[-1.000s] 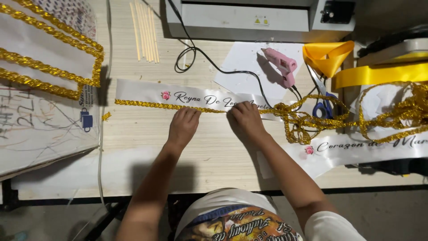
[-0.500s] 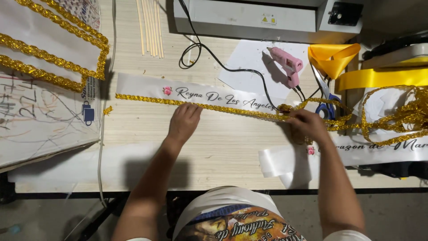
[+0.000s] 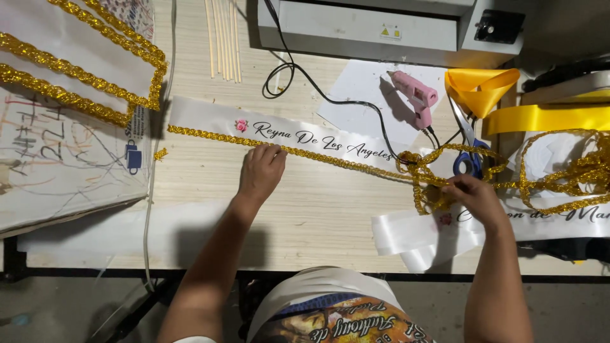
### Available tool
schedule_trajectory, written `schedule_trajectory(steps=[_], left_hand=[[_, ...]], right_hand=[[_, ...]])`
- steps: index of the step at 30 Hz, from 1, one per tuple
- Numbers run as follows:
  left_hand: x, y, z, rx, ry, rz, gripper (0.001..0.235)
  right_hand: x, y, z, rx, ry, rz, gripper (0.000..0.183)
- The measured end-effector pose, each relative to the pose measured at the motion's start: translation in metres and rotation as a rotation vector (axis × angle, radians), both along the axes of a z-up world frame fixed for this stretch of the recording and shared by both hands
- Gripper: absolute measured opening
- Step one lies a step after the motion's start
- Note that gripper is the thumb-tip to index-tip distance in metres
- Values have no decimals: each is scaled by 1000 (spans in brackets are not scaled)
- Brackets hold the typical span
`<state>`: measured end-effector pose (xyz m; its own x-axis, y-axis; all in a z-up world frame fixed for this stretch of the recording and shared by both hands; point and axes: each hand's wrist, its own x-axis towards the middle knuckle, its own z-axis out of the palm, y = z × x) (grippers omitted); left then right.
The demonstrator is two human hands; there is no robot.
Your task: The person decorates white sashes with gold tinsel trim using a hot glue gun. They apply glue to the sash and press the tinsel along the edge, repeating the process to attach the trim to multiple sashes on a work table.
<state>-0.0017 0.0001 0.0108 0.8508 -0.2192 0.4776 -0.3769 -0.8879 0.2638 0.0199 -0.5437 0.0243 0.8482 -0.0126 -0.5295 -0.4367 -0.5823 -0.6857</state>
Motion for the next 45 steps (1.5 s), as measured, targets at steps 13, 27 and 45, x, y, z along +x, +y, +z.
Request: schedule_trajectory(steps=[13, 27, 45], left_hand=[[-9, -69, -2, -922, 1319, -41, 49], [-51, 111, -25, -898, 1281, 295, 24], [6, -10, 53, -234, 464, -16, 36]], right_hand=[[-75, 298, 13, 356, -110, 591, 18], [-22, 118, 6, -273, 178, 569, 31], [22, 181, 24, -196, 76, 538, 35]])
